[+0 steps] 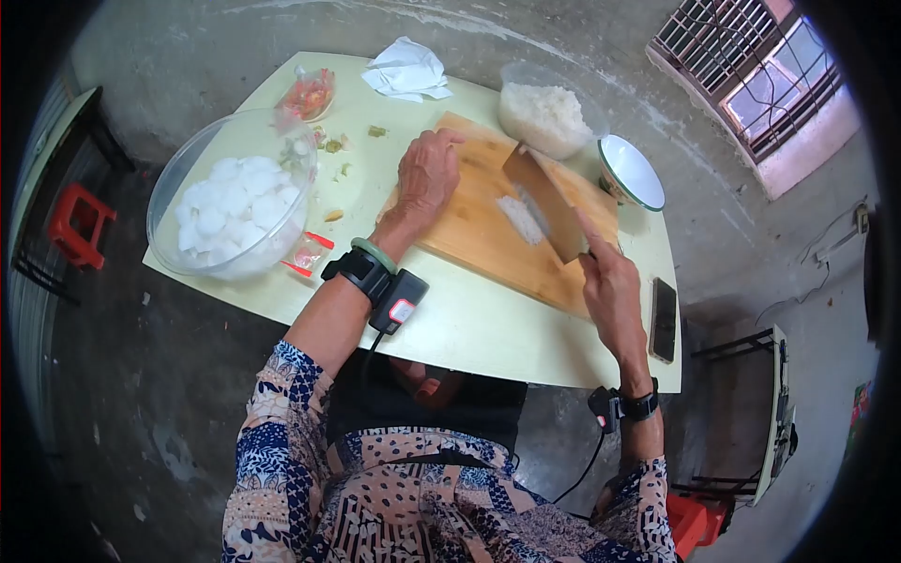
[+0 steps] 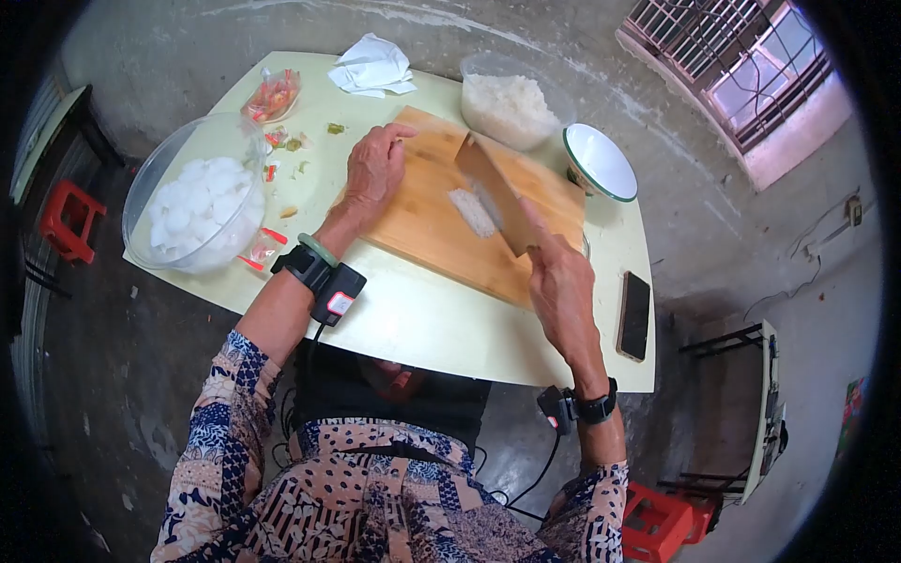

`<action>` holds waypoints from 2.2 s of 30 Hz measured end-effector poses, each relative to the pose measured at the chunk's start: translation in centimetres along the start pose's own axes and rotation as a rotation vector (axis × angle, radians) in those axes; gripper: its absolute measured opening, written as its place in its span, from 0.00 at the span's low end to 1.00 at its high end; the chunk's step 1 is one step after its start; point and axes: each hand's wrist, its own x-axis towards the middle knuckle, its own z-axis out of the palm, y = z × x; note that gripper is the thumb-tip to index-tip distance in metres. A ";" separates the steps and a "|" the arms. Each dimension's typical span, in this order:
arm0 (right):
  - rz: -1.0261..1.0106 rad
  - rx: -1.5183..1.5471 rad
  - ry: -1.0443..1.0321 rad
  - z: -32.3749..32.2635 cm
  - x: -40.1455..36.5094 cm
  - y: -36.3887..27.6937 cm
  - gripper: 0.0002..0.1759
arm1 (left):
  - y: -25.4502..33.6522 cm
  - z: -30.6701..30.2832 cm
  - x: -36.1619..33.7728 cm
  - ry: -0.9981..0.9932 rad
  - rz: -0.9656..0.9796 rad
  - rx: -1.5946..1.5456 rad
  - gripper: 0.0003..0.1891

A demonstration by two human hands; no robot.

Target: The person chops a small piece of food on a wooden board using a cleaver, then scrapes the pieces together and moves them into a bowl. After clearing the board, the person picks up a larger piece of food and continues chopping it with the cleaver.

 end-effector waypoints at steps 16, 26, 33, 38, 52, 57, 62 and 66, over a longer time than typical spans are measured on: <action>0.002 -0.054 -0.053 0.8 -0.4 -0.7 0.39 | -0.3 0.2 0.1 0.005 -0.016 -0.003 0.13; 0.019 -0.092 -0.127 0.6 -0.1 -1.4 0.40 | -0.7 0.8 0.2 0.009 -0.037 -0.003 0.12; -0.027 -0.058 -0.106 1.1 -0.4 -1.2 0.40 | -0.3 0.4 0.2 -0.004 -0.029 0.009 0.12; -0.001 0.051 -0.041 1.0 -0.8 -1.8 0.39 | -0.3 0.5 0.0 0.020 -0.024 -0.023 0.12; -0.016 0.037 -0.065 0.9 -1.4 -1.8 0.39 | -0.1 0.2 0.1 0.016 -0.024 -0.001 0.12; -0.040 -0.028 -0.106 0.8 -1.2 -1.5 0.39 | -0.3 0.4 0.4 -0.024 -0.054 0.016 0.13; -0.052 -0.049 -0.097 0.9 -1.1 -0.8 0.39 | 0.0 0.1 0.2 -0.023 -0.063 -0.012 0.14; -0.043 -0.013 -0.067 0.6 -0.9 -0.6 0.40 | -0.1 0.2 0.2 0.003 -0.050 -0.016 0.13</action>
